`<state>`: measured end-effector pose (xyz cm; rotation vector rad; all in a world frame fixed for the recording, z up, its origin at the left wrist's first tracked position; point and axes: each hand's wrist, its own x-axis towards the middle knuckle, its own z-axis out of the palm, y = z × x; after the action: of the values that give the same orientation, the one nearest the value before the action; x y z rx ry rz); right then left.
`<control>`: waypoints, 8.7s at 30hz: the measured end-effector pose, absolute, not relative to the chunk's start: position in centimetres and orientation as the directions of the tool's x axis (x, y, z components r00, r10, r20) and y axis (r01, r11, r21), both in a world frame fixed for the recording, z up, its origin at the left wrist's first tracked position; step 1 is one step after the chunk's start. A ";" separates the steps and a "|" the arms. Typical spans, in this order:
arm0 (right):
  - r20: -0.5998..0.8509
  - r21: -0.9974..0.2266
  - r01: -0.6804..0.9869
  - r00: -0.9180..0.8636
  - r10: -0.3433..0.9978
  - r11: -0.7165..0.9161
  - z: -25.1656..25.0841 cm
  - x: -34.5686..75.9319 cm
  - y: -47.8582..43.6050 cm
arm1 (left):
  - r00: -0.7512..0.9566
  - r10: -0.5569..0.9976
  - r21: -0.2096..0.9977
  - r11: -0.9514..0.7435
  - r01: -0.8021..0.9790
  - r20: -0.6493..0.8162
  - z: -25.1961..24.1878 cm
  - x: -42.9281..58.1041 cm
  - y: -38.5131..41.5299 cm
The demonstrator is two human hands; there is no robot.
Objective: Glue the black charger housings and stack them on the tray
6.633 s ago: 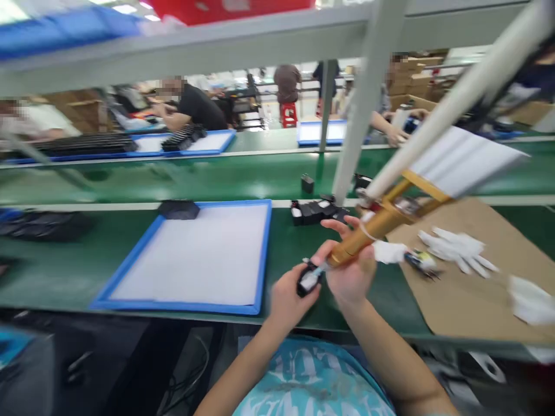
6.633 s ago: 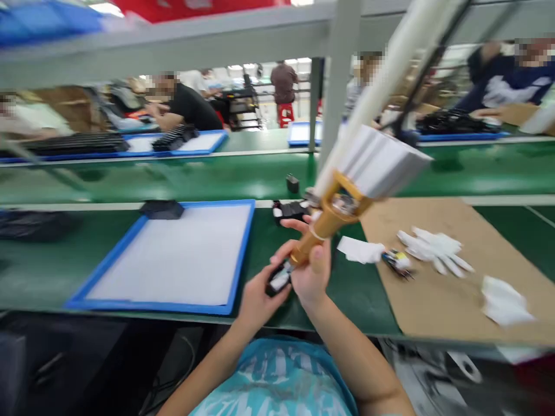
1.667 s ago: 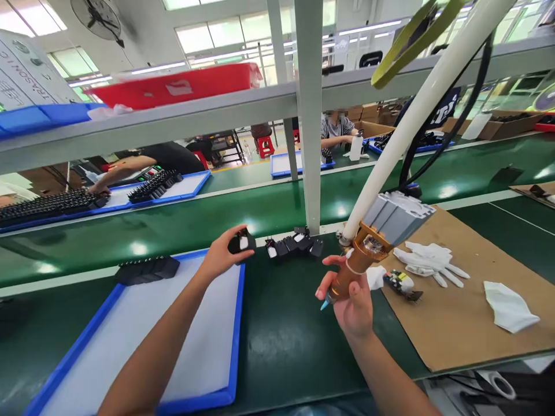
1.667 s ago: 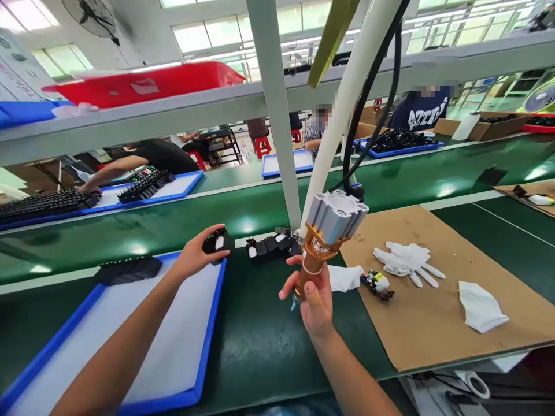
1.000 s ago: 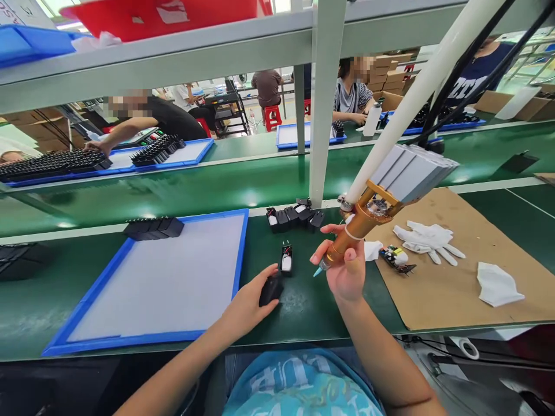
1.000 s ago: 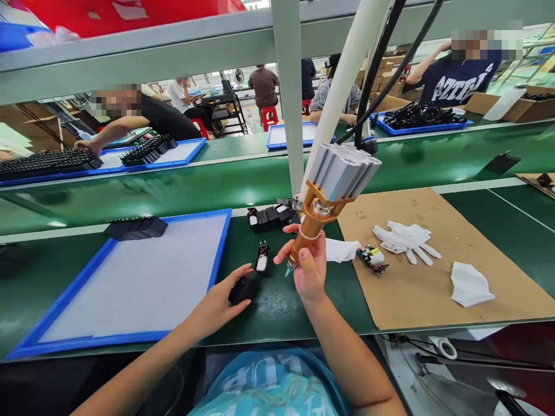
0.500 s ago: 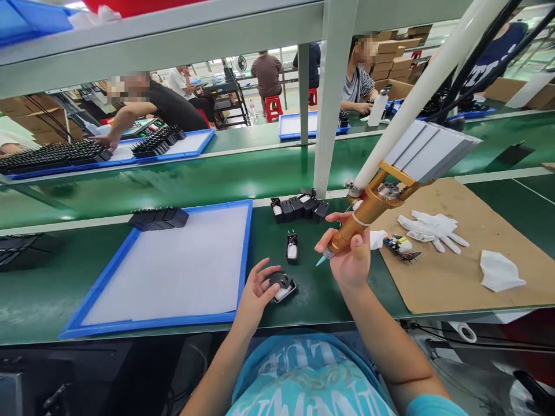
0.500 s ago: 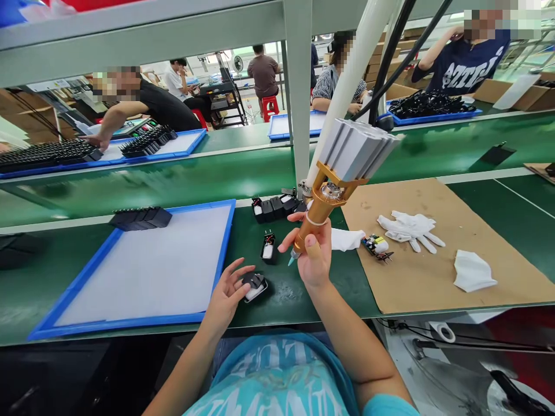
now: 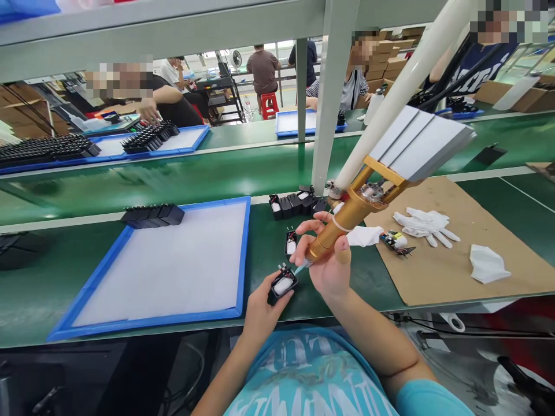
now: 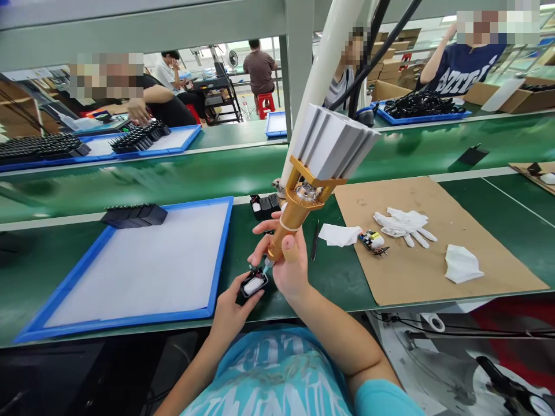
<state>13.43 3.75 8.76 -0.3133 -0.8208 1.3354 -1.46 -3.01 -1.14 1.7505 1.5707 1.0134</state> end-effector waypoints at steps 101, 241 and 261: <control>0.457 -0.646 -0.609 0.174 0.872 0.460 7.0 16.0 6.0 | 0.268 0.941 0.499 -0.336 0.799 0.205 1.6 -3.1 0.0; 0.439 -0.621 -0.655 0.163 0.884 0.429 6.6 16.4 6.3 | 0.173 0.845 0.525 -0.461 0.716 0.506 -0.4 1.8 1.4; 0.386 -0.662 -0.636 0.165 0.908 0.397 7.0 16.9 5.9 | 0.119 0.851 0.105 -0.199 0.974 0.511 3.0 -6.4 1.5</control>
<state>16.88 5.88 6.98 -0.3881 -0.8408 1.1393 -6.37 1.50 3.01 2.5261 2.1242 0.8180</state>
